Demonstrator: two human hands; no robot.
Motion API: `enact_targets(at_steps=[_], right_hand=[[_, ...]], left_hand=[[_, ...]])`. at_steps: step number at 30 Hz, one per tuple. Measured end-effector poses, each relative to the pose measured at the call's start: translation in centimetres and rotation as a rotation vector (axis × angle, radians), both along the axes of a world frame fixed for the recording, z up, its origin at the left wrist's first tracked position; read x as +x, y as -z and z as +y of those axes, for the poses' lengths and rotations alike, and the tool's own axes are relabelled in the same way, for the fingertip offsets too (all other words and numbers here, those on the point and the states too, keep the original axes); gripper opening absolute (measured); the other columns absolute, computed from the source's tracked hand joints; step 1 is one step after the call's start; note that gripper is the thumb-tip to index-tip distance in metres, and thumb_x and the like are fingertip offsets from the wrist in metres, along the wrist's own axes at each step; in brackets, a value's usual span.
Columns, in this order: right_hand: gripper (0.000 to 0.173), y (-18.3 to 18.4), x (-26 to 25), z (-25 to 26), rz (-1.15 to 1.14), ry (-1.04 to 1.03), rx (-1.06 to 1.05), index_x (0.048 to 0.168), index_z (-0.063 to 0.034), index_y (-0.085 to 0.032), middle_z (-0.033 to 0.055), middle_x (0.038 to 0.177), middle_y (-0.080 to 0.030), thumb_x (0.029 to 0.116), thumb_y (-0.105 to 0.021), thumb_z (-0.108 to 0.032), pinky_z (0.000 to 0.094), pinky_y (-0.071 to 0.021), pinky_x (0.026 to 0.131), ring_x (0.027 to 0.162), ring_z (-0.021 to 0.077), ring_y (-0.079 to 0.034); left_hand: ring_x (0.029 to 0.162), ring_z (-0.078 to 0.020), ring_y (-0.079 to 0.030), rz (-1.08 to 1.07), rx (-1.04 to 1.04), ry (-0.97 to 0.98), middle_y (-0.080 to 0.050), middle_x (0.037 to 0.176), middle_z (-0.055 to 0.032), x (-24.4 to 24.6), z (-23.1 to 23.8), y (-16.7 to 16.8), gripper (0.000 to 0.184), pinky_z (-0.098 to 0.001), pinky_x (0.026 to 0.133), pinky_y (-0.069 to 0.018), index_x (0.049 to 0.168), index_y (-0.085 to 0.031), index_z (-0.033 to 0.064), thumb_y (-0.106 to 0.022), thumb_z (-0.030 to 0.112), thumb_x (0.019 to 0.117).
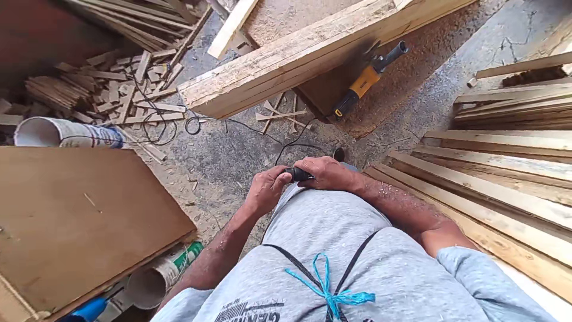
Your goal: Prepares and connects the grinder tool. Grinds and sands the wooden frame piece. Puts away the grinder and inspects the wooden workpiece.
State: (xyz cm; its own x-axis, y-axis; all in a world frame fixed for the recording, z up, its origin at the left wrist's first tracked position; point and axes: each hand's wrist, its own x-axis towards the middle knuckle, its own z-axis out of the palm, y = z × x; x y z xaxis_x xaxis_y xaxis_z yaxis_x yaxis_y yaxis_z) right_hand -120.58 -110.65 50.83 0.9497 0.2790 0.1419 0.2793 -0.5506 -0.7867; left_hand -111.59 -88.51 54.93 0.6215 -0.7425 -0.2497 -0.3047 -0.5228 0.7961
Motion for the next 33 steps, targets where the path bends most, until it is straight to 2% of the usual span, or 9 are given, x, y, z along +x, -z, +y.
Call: enact_targets(at_steps=[5,9,13,17,21,24,27,30,33], right_hand=[[0.041,0.4,0.3,-0.1,0.073,-0.027,0.021,0.125,-0.0035,-0.064,0.0149,0.11,-0.072,0.0972,-0.068,-0.033,0.0465,-0.0582,0.086,0.1,0.0269,-0.071],[0.061,-1.0,3.4,-1.9,0.345,0.023,0.153,0.133,-0.0049,-0.064,0.0131,0.124,-0.069,0.0895,-0.075,-0.046,0.0448,-0.0493,0.106,0.117,0.0246,-0.064],[0.079,1.0,7.6,-11.5,0.621,0.912,0.161,0.137,-0.002,-0.06,0.0212,0.136,-0.061,0.0953,-0.054,-0.069,0.0538,-0.0493,0.107,0.126,0.0333,-0.061],[0.085,6.5,12.1,-20.1,0.763,1.496,0.224,0.129,0.0016,-0.06,0.0206,0.127,-0.066,0.0804,-0.076,-0.066,0.0534,-0.0532,0.098,0.119,0.0331,-0.064],[0.081,7.6,12.9,-22.2,0.786,1.453,0.237,0.134,0.0022,-0.053,0.018,0.125,-0.067,0.0788,-0.08,-0.049,0.0527,-0.0554,0.096,0.116,0.0303,-0.067],[0.058,9.2,10.1,-23.1,0.628,1.371,0.424,0.115,0.0006,-0.065,0.0164,0.107,-0.071,0.0768,-0.082,-0.039,0.0546,-0.0563,0.09,0.103,0.0296,-0.069],[0.05,9.2,5.9,-22.5,0.472,1.156,0.704,0.121,0.0024,-0.063,0.0142,0.105,-0.072,0.0817,-0.079,-0.025,0.0441,-0.0603,0.089,0.098,0.0224,-0.072],[0.058,5.7,2.4,-20.6,0.38,1.003,1.015,0.126,0.0045,-0.059,0.0166,0.102,-0.073,0.0799,-0.076,-0.027,0.0455,-0.064,0.081,0.088,0.0255,-0.074],[0.07,1.4,0.8,-22.0,0.194,0.933,1.113,0.129,0.0054,-0.053,0.0161,0.105,-0.071,0.0729,-0.083,-0.023,0.0427,-0.0638,0.082,0.092,0.0236,-0.073]], left_hand=[[0.078,-0.0102,-0.067,0.016,0.072,0.006,-0.072,0.091,-0.0037,0.0,-0.7,1.0,0.07,-0.0368,0.074,-0.057,0.11,-0.073,0.0087,-0.035,0.067,0.1024],[0.072,-0.0101,-0.065,0.104,0.086,-0.039,-0.069,0.086,-0.0013,2.0,-1.9,1.3,0.058,-0.0359,0.07,-0.0571,0.114,-0.07,0.0097,-0.046,0.061,0.101],[0.066,-0.0151,-0.062,0.144,0.138,-0.269,-0.066,0.079,-0.0028,2.7,-1.6,4.9,0.04,-0.0413,0.065,-0.0548,0.112,-0.069,0.0091,-0.054,0.045,0.1009],[0.099,-0.0316,-0.071,0.213,0.508,-0.217,-0.073,0.107,-0.0159,2.9,0.0,10.6,0.051,-0.0591,0.094,-0.0546,0.135,-0.063,0.0086,-0.061,0.046,0.1004],[0.129,-0.0396,-0.06,0.281,0.764,-0.132,-0.064,0.134,-0.0238,2.2,-1.8,12.2,0.067,-0.0619,0.11,-0.0447,0.147,-0.054,0.0052,-0.063,0.051,0.0989],[0.121,-0.0261,-0.067,0.227,0.41,-0.225,-0.07,0.13,-0.0136,1.6,-5.7,9.4,0.048,-0.0526,0.108,-0.0508,0.14,-0.061,0.0081,-0.062,0.037,0.1018],[0.116,-0.0186,-0.069,0.199,0.104,-0.198,-0.069,0.133,-0.0073,0.9,-12.0,6.8,0.047,-0.0453,0.103,-0.0561,0.137,-0.064,0.0095,-0.062,0.038,0.099],[0.129,-0.0189,-0.061,0.267,-0.004,0.008,-0.063,0.142,-0.0072,0.0,-19.8,5.2,0.085,-0.0457,0.11,-0.0505,0.152,-0.047,0.0061,-0.069,0.057,0.0879],[0.106,-0.0176,-0.072,0.389,-0.033,0.02,-0.071,0.122,-0.0099,-2.7,-27.7,2.7,0.117,-0.0444,0.094,-0.0615,0.158,-0.027,0.0066,-0.087,0.055,0.0705]])
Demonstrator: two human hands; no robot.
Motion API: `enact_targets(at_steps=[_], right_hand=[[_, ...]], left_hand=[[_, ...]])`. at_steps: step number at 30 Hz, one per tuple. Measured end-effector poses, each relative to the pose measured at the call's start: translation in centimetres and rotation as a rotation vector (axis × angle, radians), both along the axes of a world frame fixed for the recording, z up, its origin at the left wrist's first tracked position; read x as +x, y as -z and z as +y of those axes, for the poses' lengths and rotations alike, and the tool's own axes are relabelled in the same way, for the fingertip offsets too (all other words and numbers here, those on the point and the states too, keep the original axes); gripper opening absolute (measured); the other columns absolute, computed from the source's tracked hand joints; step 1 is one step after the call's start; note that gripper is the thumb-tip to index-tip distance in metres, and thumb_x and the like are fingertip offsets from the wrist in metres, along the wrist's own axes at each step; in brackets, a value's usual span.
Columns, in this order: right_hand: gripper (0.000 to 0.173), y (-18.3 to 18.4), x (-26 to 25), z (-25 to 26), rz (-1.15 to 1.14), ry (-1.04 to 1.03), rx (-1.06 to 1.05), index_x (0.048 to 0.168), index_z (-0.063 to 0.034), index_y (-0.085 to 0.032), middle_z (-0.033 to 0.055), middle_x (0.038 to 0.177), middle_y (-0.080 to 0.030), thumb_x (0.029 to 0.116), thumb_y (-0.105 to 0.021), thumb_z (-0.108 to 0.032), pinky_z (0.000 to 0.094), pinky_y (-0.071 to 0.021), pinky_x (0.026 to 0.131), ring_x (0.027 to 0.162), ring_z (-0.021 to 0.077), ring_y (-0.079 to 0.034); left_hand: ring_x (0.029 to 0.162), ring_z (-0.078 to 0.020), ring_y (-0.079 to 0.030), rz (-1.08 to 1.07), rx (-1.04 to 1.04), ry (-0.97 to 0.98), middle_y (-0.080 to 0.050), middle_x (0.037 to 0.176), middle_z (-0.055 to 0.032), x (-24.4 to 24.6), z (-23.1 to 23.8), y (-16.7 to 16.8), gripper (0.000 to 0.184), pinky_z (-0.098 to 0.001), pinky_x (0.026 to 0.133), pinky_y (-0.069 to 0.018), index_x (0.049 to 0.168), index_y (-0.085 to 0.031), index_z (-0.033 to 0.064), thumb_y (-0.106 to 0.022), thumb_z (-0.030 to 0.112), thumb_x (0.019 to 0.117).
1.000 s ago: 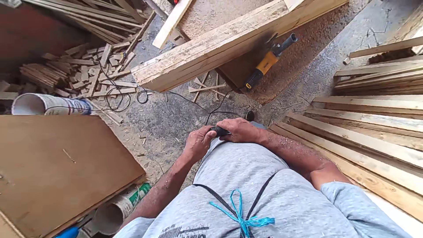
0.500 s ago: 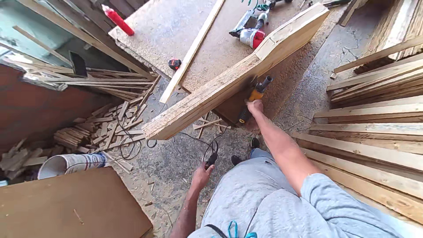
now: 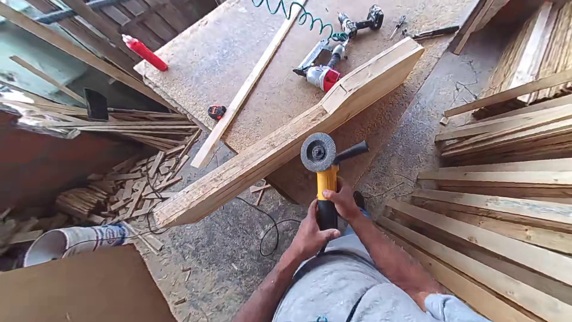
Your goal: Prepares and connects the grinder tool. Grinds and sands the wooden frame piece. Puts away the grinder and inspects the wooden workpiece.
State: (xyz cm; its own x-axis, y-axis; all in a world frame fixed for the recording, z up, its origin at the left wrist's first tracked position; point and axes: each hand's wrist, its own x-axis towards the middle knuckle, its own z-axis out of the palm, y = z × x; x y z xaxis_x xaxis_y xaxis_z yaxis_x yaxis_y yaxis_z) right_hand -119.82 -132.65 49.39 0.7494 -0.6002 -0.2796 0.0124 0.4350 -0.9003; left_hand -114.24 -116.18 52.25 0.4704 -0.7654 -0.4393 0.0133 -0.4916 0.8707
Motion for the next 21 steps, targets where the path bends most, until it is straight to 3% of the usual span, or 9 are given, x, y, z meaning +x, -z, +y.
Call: enact_targets(at_steps=[3,5,7,9,11,13,15,18,21], right_hand=[[0.082,-4.6,-1.3,-6.2,-0.151,-0.023,-0.09,0.131,0.0042,-0.044,0.0155,0.11,-0.068,0.0705,-0.088,-0.028,0.0406,-0.0629,0.085,0.098,0.023,-0.071],[0.076,-7.2,-2.3,-11.1,-0.324,-0.098,0.067,0.128,0.0016,-0.046,0.0169,0.105,-0.071,0.0787,-0.085,-0.04,0.0471,-0.064,0.084,0.093,0.0287,-0.074],[0.073,-8.6,-3.1,-16.4,-0.546,-0.28,0.334,0.132,-0.0002,-0.052,0.0192,0.105,-0.072,0.0858,-0.079,-0.05,0.0555,-0.0604,0.09,0.095,0.0352,-0.073],[0.069,-9.4,-3.8,-21.2,-0.643,-0.345,0.462,0.132,-0.0021,-0.055,0.0168,0.101,-0.072,0.0864,-0.078,-0.048,0.0545,-0.0608,0.087,0.091,0.0335,-0.073],[0.059,-10.2,-4.5,-24.9,-0.634,-0.233,0.486,0.127,-0.0013,-0.055,0.016,0.097,-0.07,0.0879,-0.078,-0.039,0.0511,-0.0622,0.081,0.086,0.031,-0.072],[0.052,-10.8,-4.9,-27.8,-0.593,-0.11,0.475,0.123,-0.0008,-0.058,0.0151,0.096,-0.07,0.0886,-0.077,-0.035,0.0484,-0.0625,0.081,0.085,0.029,-0.072],[0.05,-10.5,-5.2,-30.0,-0.576,-0.058,0.478,0.121,-0.0008,-0.059,0.0148,0.096,-0.069,0.0887,-0.076,-0.034,0.048,-0.0627,0.081,0.085,0.0285,-0.072],[0.051,-10.4,-5.5,-31.2,-0.56,-0.059,0.462,0.123,-0.001,-0.059,0.015,0.097,-0.069,0.087,-0.078,-0.033,0.0476,-0.0628,0.079,0.084,0.0286,-0.072],[0.053,-10.5,-4.8,-31.5,-0.565,-0.084,0.356,0.124,-0.0022,-0.058,0.0153,0.098,-0.07,0.0867,-0.079,-0.033,0.049,-0.0627,0.079,0.084,0.0299,-0.072]], left_hand=[[0.103,-0.0129,-0.072,-0.09,-0.123,-0.02,-0.071,0.122,-0.0101,-2.0,-5.9,-2.9,0.112,-0.0383,0.091,-0.0624,0.16,-0.024,0.0044,-0.087,0.039,0.0742],[0.111,-0.0109,-0.069,-0.067,-0.314,0.032,-0.068,0.129,-0.0125,-2.7,-9.7,-4.8,0.109,-0.0346,0.097,-0.0604,0.158,-0.026,-0.0041,-0.084,0.046,0.0788],[0.116,-0.014,-0.068,0.073,-0.502,0.109,-0.065,0.133,-0.0143,-2.9,-13.9,-6.4,0.106,-0.036,0.1,-0.059,0.154,-0.029,-0.0076,-0.081,0.051,0.0829],[0.119,-0.0213,-0.067,0.265,-0.599,0.171,-0.062,0.139,-0.0163,-3.2,-17.7,-7.4,0.109,-0.0421,0.102,-0.059,0.156,-0.028,-0.006,-0.083,0.052,0.0817],[0.119,-0.0234,-0.067,0.305,-0.596,0.209,-0.06,0.141,-0.0175,-3.5,-20.3,-7.5,0.114,-0.0433,0.101,-0.0595,0.158,-0.025,-0.0051,-0.086,0.05,0.0792],[0.113,-0.0161,-0.07,0.147,-0.574,0.177,-0.069,0.13,-0.0136,-4.0,-21.2,-6.8,0.082,-0.0369,0.1,-0.0593,0.152,-0.04,-0.0058,-0.08,0.032,0.0906],[0.101,-0.0099,-0.072,-0.022,-0.568,0.061,-0.076,0.113,-0.008,-4.9,-21.9,-6.1,0.044,-0.0326,0.095,-0.0603,0.135,-0.062,-0.003,-0.071,0.017,0.0979],[0.091,-0.0068,-0.072,-0.065,-0.471,-0.003,-0.076,0.103,-0.0066,-5.6,-23.6,-6.1,0.032,-0.0288,0.086,-0.0607,0.123,-0.068,-0.0012,-0.073,0.014,0.095],[0.089,-0.0076,-0.072,0.148,-0.351,-0.076,-0.076,0.103,-0.005,-4.8,-24.4,-6.8,0.035,-0.0286,0.084,-0.0617,0.121,-0.068,0.0004,-0.078,0.01,0.0895]])
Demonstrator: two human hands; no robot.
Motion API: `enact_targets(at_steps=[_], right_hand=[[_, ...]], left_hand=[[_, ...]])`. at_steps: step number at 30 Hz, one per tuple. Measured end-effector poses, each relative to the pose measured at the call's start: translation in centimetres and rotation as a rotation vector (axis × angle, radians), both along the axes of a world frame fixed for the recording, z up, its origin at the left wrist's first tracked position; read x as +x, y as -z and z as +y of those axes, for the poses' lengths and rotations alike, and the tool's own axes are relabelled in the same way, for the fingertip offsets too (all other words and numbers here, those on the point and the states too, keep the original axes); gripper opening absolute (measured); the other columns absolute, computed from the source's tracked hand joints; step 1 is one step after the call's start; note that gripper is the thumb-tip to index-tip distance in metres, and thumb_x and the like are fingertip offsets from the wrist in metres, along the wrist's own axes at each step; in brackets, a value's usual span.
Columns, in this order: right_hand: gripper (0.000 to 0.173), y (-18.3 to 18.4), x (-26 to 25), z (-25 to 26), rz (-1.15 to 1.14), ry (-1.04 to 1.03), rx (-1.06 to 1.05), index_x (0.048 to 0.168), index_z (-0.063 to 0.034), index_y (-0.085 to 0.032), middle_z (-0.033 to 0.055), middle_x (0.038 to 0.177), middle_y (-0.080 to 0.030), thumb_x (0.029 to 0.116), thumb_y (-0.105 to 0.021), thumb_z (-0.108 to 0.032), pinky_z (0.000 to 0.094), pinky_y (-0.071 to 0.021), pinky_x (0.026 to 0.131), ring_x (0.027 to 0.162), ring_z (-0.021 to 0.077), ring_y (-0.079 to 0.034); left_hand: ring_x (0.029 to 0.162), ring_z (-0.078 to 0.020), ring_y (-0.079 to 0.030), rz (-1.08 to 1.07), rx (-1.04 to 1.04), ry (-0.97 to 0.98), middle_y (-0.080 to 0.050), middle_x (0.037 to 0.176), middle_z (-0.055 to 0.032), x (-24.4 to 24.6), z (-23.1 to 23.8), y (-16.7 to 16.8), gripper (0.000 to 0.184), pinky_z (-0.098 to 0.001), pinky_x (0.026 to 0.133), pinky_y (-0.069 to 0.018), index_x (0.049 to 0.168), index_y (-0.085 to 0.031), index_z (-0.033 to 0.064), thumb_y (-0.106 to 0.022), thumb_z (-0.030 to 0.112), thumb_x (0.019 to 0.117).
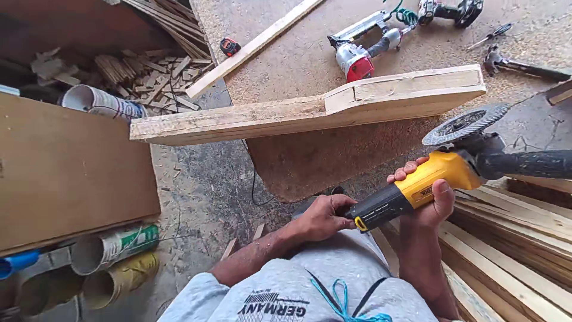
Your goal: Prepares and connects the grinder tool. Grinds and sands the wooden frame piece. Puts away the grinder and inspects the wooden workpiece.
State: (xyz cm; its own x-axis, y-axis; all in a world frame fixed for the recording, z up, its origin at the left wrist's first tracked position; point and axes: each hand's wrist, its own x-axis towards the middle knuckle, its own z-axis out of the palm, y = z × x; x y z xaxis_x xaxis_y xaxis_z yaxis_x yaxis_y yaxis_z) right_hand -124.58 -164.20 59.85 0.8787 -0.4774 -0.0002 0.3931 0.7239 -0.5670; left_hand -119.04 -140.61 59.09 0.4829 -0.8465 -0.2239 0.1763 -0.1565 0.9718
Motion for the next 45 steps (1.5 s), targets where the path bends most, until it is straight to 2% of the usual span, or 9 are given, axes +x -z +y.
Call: enact_targets(at_steps=[4,16,21,24,27,30,33,37,45], right_hand=[[0.059,0.2,1.6,-0.7,0.029,0.004,-0.173,0.127,-0.002,-0.054,0.016,0.099,-0.069,0.0857,-0.081,-0.033,0.0506,-0.0628,0.077,0.084,0.0307,-0.071],[0.051,-0.8,8.5,0.2,0.12,-0.038,-0.526,0.121,-0.0008,-0.057,0.017,0.099,-0.07,0.0861,-0.08,-0.031,0.0498,-0.0628,0.075,0.082,0.0318,-0.071],[0.067,-4.4,9.7,-4.4,0.539,-0.151,-1.154,0.122,0.0007,-0.056,0.0076,0.101,-0.073,0.0768,-0.087,-0.039,0.0409,-0.0657,0.078,0.087,0.02,-0.074],[0.069,-6.5,10.0,-5.0,0.901,-0.338,-1.445,0.124,-0.0079,-0.061,-0.0023,0.103,-0.073,0.071,-0.086,-0.045,0.0324,-0.0635,0.083,0.093,0.0064,-0.072],[0.073,-6.8,9.7,-6.2,1.03,-0.469,-1.715,0.125,-0.008,-0.062,0.0009,0.099,-0.073,0.0734,-0.082,-0.056,0.0396,-0.0613,0.079,0.089,0.0094,-0.071],[0.074,-7.1,10.0,-7.4,1.085,-0.556,-1.838,0.126,-0.0073,-0.061,0.0047,0.097,-0.073,0.076,-0.077,-0.06,0.0456,-0.0604,0.076,0.087,0.0158,-0.071],[0.078,-7.7,11.8,-8.4,1.079,-0.665,-1.955,0.129,-0.0062,-0.06,0.0088,0.096,-0.073,0.0781,-0.073,-0.064,0.0529,-0.059,0.074,0.087,0.0241,-0.072],[0.078,-8.8,15.3,-8.7,1.075,-0.812,-2.047,0.127,-0.0061,-0.059,0.0098,0.092,-0.072,0.0788,-0.07,-0.066,0.0544,-0.0574,0.069,0.083,0.0276,-0.072],[0.074,-9.5,20.5,-7.2,1.227,-1.02,-2.068,0.124,-0.0096,-0.058,0.0071,0.087,-0.069,0.0787,-0.068,-0.067,0.0527,-0.0559,0.065,0.08,0.0275,-0.07]], left_hand=[[0.114,-0.0151,-0.068,0.244,-0.019,0.052,-0.071,0.124,-0.0102,1.9,0.2,0.0,0.064,-0.0338,0.103,-0.0555,0.14,-0.057,-0.0033,-0.081,0.02,0.0856],[0.097,-0.0132,-0.072,0.335,0.015,0.108,-0.074,0.112,-0.0089,7.9,-1.4,3.5,0.05,-0.0339,0.091,-0.0592,0.136,-0.058,0.001,-0.072,0.025,0.0947],[0.137,-0.0232,-0.054,0.052,0.168,0.093,-0.055,0.148,-0.0157,10.1,-3.3,3.2,0.085,-0.0444,0.115,-0.045,0.153,-0.045,0.0043,-0.067,0.059,0.092],[0.101,-0.0134,-0.072,0.087,0.138,0.073,-0.076,0.11,-0.0059,11.4,-3.0,1.8,0.059,-0.0389,0.093,-0.0592,0.123,-0.068,0.0042,-0.058,0.057,0.0985],[0.066,-0.0087,-0.067,-0.26,0.265,-0.092,-0.07,0.071,0.003,10.9,0.0,-1.9,0.071,-0.0378,0.062,-0.0572,0.085,-0.072,0.0134,-0.034,0.072,0.1008],[0.093,-0.0164,-0.068,-0.693,0.281,-0.475,-0.071,0.099,-0.0086,11.3,0.7,-3.4,0.068,-0.0354,0.08,-0.0587,0.107,-0.071,0.0067,-0.049,0.071,0.0972],[0.115,-0.0289,-0.066,-0.651,0.327,-0.267,-0.067,0.127,-0.0175,13.4,-3.4,-2.1,0.085,-0.0453,0.095,-0.0573,0.14,-0.058,0.0035,-0.044,0.075,0.096],[0.073,-0.0242,-0.07,-0.523,0.271,-0.156,-0.069,0.081,-0.0097,14.8,-7.8,1.3,0.056,-0.0438,0.064,-0.0591,0.106,-0.069,0.0047,-0.048,0.057,0.1035],[0.062,-0.0156,-0.064,-0.466,0.205,-0.305,-0.064,0.071,-0.0049,16.6,-7.3,3.5,0.052,-0.0348,0.054,-0.0529,0.097,-0.069,0.0076,-0.048,0.054,0.105]])
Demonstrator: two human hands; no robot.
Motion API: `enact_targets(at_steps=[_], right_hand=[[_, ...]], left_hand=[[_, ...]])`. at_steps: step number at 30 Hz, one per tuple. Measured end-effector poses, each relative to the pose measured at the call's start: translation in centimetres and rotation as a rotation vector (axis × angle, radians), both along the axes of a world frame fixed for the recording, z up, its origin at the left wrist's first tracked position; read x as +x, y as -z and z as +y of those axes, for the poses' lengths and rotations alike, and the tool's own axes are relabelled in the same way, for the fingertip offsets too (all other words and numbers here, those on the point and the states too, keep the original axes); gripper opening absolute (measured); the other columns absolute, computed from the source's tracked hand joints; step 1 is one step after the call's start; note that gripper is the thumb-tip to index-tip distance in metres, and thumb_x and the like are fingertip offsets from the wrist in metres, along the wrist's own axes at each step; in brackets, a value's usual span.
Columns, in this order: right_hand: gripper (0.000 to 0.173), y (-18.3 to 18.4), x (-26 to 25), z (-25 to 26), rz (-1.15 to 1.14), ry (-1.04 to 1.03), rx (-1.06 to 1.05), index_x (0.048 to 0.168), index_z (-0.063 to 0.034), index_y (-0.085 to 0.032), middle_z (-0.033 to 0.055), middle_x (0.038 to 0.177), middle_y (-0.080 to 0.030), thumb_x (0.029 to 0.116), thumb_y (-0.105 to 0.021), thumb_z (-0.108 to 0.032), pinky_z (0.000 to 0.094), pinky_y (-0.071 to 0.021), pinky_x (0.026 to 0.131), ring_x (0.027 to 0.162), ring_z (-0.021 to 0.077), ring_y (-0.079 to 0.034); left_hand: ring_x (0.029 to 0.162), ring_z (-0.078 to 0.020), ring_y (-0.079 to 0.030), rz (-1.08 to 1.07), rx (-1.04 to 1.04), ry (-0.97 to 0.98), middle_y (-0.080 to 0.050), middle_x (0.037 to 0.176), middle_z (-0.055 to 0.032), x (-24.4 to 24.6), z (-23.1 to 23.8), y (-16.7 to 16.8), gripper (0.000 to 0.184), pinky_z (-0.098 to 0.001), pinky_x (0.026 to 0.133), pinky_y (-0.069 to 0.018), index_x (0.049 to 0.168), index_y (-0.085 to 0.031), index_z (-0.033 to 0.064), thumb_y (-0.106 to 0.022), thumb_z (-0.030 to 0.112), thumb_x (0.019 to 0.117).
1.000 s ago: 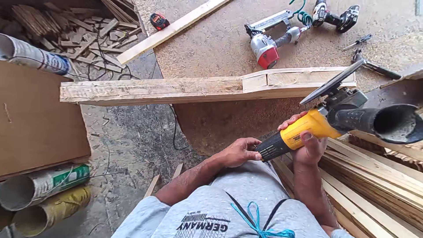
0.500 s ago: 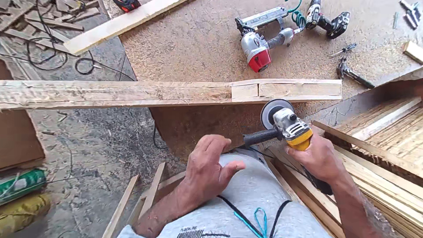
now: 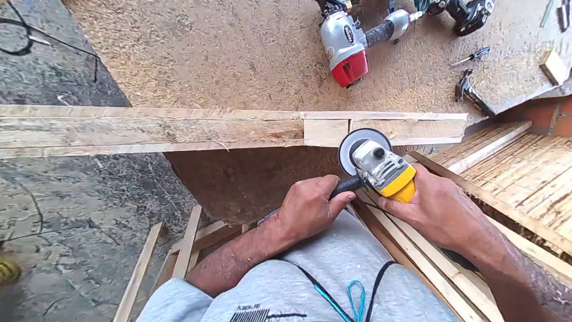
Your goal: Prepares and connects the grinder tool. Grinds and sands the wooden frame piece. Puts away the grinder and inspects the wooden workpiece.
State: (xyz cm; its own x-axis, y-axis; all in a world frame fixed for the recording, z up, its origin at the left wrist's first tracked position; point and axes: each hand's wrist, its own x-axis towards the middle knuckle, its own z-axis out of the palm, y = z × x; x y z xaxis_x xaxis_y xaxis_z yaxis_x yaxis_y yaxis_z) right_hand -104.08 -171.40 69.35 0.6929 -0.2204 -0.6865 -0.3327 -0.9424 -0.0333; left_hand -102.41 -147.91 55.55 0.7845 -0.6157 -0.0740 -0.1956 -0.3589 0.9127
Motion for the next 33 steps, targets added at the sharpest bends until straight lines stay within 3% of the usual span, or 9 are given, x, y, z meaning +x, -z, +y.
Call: enact_targets(at_steps=[13,24,29,33], right_hand=[[0.074,0.5,2.2,1.0,-0.003,0.082,0.033,0.126,-0.0113,-0.059,0.0014,0.091,-0.071,0.0792,-0.068,-0.068,0.0431,-0.0579,0.067,0.082,0.0163,-0.07],[0.069,0.2,1.9,1.8,0.079,0.112,0.067,0.123,-0.0151,-0.061,-0.0043,0.088,-0.07,0.0767,-0.071,-0.066,0.0378,-0.0591,0.064,0.079,0.0088,-0.07],[0.07,0.6,1.7,1.7,-0.02,0.082,0.084,0.125,-0.009,-0.06,0.0021,0.089,-0.071,0.0809,-0.071,-0.062,0.0425,-0.0588,0.065,0.08,0.0157,-0.071],[0.067,0.6,0.4,2.3,0.02,0.049,0.087,0.123,-0.0105,-0.061,-0.0002,0.086,-0.071,0.08,-0.07,-0.062,0.0406,-0.0586,0.061,0.076,0.0144,-0.071]], left_hand=[[0.059,-0.0171,-0.062,0.052,0.024,0.075,-0.063,0.068,-0.0048,4.3,1.3,-0.6,0.051,-0.0361,0.05,-0.0497,0.094,-0.069,0.0081,-0.048,0.054,0.1047],[0.055,-0.0144,-0.06,0.057,0.038,0.101,-0.059,0.064,-0.0014,3.6,2.5,-1.5,0.049,-0.0329,0.046,-0.0477,0.091,-0.069,0.01,-0.046,0.052,0.1045],[0.055,-0.0159,-0.059,0.033,0.04,0.109,-0.059,0.064,-0.0032,4.4,2.3,-1.0,0.048,-0.0344,0.046,-0.0467,0.091,-0.068,0.009,-0.049,0.051,0.1041],[0.055,-0.0148,-0.06,0.04,0.038,0.127,-0.06,0.064,-0.0022,2.6,3.2,-1.2,0.048,-0.033,0.047,-0.0486,0.092,-0.068,0.0089,-0.048,0.051,0.1043]])
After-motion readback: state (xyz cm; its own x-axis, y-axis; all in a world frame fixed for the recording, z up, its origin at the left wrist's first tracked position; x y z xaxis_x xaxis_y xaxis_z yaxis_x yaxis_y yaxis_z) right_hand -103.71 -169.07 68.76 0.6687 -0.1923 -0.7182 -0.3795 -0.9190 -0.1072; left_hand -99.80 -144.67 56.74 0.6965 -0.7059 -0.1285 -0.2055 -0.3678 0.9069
